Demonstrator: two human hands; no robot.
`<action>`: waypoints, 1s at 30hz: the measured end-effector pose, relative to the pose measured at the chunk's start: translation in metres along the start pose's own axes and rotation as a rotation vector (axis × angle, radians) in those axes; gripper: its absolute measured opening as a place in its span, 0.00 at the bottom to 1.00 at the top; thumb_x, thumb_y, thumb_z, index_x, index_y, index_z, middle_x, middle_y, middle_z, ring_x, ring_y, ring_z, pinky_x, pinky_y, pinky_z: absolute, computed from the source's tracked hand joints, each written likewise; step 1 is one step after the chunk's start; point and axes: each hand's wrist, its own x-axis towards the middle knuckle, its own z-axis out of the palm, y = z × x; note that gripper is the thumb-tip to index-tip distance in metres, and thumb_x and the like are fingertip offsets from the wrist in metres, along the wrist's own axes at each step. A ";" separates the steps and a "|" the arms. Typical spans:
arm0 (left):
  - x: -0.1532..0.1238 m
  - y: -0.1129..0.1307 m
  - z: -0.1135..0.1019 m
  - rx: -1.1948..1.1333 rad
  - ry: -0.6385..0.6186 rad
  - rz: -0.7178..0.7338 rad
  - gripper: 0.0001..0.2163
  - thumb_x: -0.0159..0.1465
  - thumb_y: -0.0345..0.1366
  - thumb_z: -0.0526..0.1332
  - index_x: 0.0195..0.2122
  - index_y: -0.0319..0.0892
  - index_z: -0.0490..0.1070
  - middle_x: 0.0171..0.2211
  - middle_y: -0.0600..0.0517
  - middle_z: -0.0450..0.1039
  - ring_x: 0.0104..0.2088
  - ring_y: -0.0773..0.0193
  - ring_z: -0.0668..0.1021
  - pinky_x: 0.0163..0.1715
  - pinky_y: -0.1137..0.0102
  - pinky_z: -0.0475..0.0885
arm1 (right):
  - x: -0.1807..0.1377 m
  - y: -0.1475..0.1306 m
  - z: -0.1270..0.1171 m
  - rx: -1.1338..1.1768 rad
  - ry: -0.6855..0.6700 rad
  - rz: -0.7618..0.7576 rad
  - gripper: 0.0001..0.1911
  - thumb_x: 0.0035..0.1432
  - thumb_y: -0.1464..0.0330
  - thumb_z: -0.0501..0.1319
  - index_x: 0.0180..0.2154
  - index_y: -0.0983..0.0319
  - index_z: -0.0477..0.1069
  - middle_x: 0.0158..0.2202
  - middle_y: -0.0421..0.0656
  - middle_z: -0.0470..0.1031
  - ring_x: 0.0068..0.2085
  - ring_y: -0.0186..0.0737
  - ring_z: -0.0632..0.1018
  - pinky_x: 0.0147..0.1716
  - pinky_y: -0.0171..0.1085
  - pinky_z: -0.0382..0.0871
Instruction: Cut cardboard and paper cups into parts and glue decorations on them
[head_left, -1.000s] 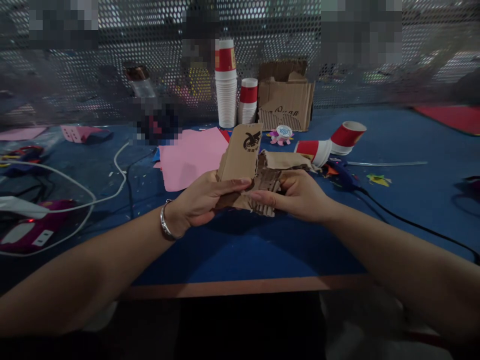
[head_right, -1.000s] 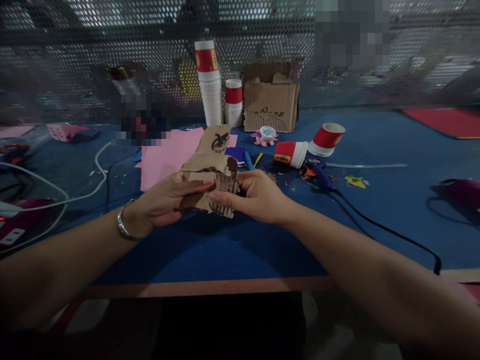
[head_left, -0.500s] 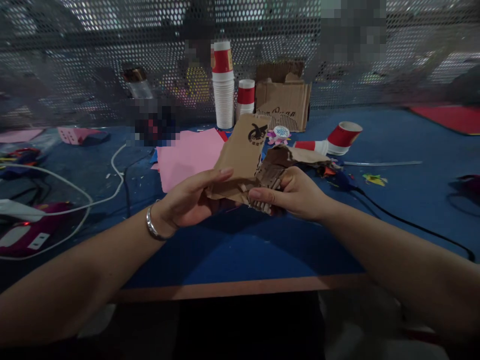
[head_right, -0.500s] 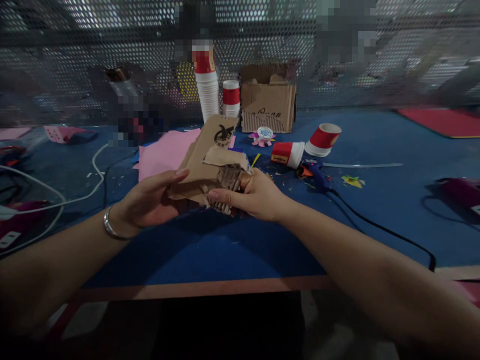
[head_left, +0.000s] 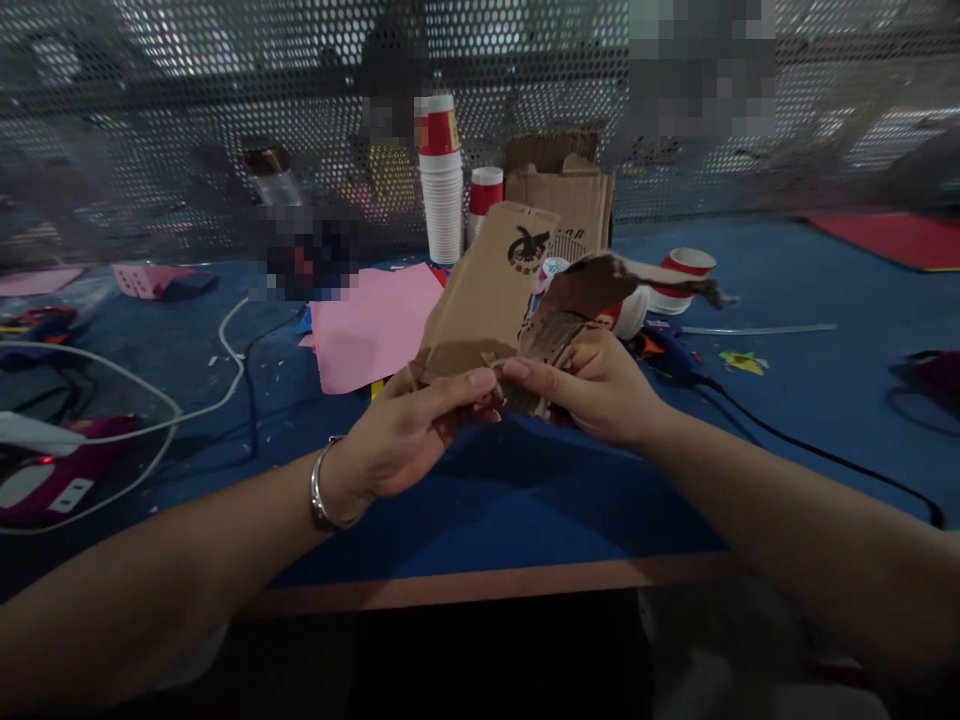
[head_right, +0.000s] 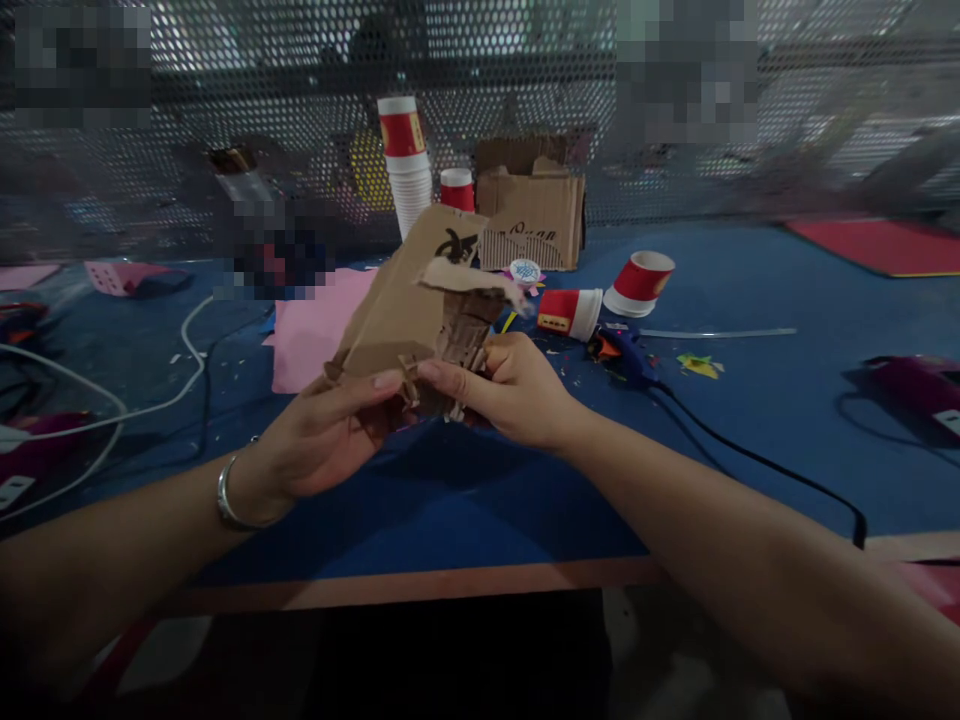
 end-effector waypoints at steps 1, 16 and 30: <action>0.000 -0.001 0.002 0.009 0.034 -0.019 0.10 0.56 0.36 0.77 0.36 0.39 0.83 0.34 0.53 0.82 0.31 0.69 0.81 0.30 0.78 0.77 | 0.000 0.001 0.001 -0.007 -0.028 -0.008 0.28 0.63 0.49 0.68 0.21 0.62 0.70 0.16 0.37 0.67 0.17 0.28 0.66 0.14 0.29 0.56; 0.002 -0.008 0.021 0.152 0.180 -0.013 0.08 0.60 0.35 0.68 0.28 0.41 0.71 0.20 0.58 0.69 0.18 0.73 0.71 0.15 0.79 0.63 | 0.002 0.002 0.011 -0.080 -0.043 -0.027 0.26 0.64 0.45 0.66 0.27 0.61 0.74 0.26 0.41 0.78 0.29 0.36 0.76 0.31 0.36 0.72; 0.020 -0.009 0.003 0.280 0.253 0.101 0.12 0.64 0.36 0.69 0.27 0.42 0.69 0.20 0.59 0.68 0.20 0.75 0.69 0.19 0.78 0.63 | 0.005 0.005 0.015 -0.194 0.122 -0.063 0.23 0.61 0.48 0.69 0.27 0.59 0.71 0.27 0.43 0.74 0.31 0.38 0.74 0.31 0.38 0.69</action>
